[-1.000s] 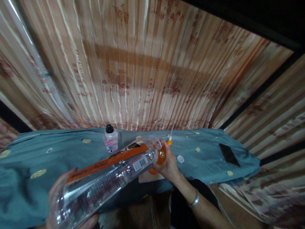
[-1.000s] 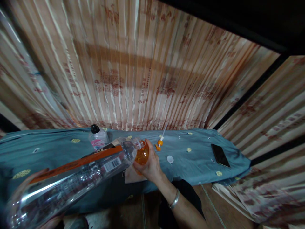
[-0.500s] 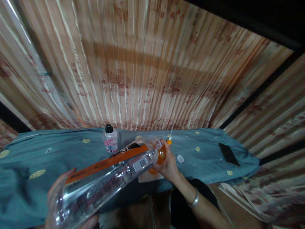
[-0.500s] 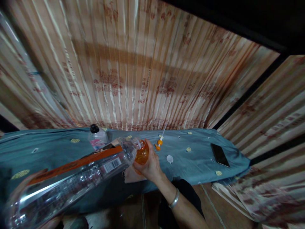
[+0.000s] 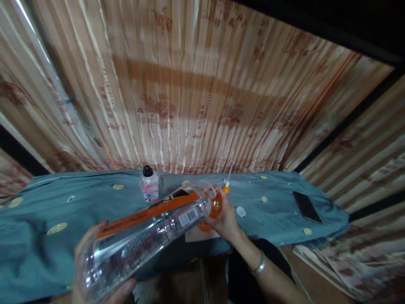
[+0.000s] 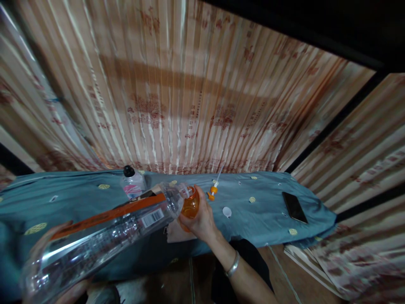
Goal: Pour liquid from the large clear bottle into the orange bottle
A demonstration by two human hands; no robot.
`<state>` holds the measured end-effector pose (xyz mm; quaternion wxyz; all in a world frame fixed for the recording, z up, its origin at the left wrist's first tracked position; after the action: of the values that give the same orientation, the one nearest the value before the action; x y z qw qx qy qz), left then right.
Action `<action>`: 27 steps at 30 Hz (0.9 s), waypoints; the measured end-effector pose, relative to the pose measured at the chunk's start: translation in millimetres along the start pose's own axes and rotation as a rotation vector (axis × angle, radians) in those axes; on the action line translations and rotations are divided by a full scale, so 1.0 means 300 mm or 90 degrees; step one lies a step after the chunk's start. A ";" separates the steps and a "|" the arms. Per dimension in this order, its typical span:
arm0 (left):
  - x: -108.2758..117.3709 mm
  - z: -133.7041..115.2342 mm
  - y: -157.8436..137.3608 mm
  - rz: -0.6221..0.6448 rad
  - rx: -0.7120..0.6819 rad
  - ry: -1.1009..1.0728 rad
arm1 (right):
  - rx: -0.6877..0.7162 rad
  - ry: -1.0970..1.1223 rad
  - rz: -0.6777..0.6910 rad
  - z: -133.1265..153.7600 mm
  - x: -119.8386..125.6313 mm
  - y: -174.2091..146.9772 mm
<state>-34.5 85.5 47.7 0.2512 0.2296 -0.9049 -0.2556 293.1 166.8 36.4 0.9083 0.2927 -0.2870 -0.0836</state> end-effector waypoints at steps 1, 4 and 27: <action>-0.003 -0.006 0.004 0.007 -0.021 0.008 | -0.006 0.004 0.004 -0.002 -0.001 0.001; 0.008 -0.029 0.012 -0.014 -0.057 0.028 | -0.019 0.012 0.016 -0.005 -0.004 0.003; -0.034 -0.049 0.019 0.106 0.250 -0.078 | -0.027 0.043 0.007 -0.023 -0.010 0.002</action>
<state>-19.9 90.3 58.4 0.1662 0.1824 -0.9668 -0.0661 294.5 171.7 30.8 0.9241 0.2742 -0.2555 -0.0749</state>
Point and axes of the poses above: each hand's wrist, its own y-axis towards the middle knuckle, its own x-axis out of the back of the hand, z = x × y, the point moved 9 cm from there along y, towards the middle knuckle, and after that the axes turned 4 degrees about x, right-handed, at the moved point
